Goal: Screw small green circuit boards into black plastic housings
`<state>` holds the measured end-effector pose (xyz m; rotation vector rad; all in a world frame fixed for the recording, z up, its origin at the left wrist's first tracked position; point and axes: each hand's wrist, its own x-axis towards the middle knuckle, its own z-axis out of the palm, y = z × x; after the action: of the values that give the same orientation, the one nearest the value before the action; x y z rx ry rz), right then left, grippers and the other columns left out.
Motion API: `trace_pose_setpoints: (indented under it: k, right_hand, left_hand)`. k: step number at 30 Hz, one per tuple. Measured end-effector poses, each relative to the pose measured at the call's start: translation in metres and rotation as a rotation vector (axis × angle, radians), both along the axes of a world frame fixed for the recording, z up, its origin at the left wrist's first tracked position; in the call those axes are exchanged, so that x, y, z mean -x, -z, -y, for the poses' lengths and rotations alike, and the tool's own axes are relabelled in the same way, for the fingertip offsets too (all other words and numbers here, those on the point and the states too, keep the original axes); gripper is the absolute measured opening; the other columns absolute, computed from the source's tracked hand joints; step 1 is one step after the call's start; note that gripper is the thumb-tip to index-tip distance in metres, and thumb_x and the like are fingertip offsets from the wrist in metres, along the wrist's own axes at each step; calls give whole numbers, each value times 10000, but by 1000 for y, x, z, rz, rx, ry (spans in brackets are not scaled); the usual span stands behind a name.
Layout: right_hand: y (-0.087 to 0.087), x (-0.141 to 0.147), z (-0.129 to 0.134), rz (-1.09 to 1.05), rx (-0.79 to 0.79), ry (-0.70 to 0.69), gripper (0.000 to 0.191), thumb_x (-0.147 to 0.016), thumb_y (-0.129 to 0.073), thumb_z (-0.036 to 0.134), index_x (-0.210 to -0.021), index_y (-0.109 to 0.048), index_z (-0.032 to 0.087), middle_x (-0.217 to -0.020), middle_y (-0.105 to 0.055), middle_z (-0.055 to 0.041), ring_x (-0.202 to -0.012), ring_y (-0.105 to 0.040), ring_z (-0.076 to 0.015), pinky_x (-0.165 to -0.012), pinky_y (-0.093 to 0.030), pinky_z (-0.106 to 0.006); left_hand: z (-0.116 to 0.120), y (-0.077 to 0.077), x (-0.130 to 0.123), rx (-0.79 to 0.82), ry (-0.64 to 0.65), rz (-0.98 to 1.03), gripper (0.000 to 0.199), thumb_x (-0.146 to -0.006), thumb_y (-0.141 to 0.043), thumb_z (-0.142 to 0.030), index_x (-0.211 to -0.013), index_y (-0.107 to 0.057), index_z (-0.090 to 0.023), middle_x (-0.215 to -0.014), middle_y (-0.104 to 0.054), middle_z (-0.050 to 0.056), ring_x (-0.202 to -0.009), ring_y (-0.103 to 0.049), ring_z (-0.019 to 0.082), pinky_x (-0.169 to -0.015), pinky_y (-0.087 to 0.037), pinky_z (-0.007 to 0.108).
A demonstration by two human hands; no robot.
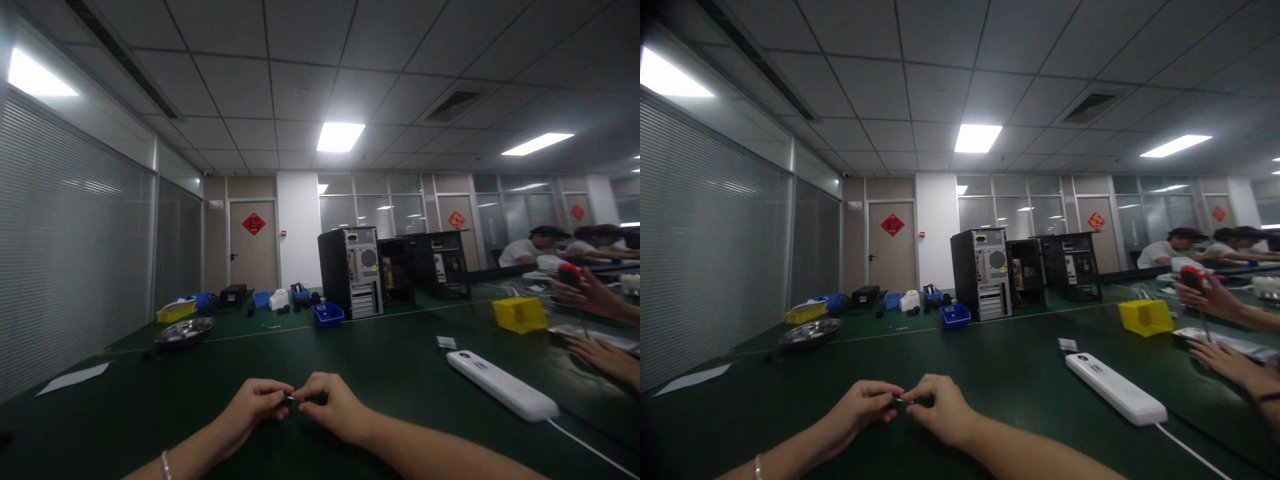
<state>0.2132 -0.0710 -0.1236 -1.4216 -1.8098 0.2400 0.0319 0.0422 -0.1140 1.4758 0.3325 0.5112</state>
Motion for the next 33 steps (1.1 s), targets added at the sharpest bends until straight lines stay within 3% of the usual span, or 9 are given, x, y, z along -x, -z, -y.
trace_pose_setpoints:
  k: [12, 27, 33]
  right_hand:
    - [-2, 2, 1, 54, -12, 41, 235, -800, -604, 290, -1007, -714, 288, -922, -669, -18, -834, -612, -162, -733, -437, -236]
    - [-5, 4, 1, -51, 5, -31, 226, -783, -630, 275, -975, -733, 211, -907, -677, -49, -851, -613, -173, -740, -449, -240]
    - [-1, 4, -2, -44, -16, 28, 249, -788, -622, 283, -1017, -715, 254, -917, -673, -35, -841, -616, -171, -743, -446, -246]
  left_hand:
    - [-5, 5, -2, -57, -14, -6, 326, -670, -739, -290, -920, -727, -82, -769, -697, 105, -653, -577, 161, -663, -416, 282]
    - [-3, 3, 0, 41, 21, 18, 298, -695, -731, -234, -936, -715, -60, -878, -687, 139, -706, -593, 163, -719, -429, 297]
    - [-2, 2, 0, 78, 20, 29, 279, -716, -718, -211, -968, -700, -91, -961, -669, 128, -767, -607, 166, -755, -429, 296]
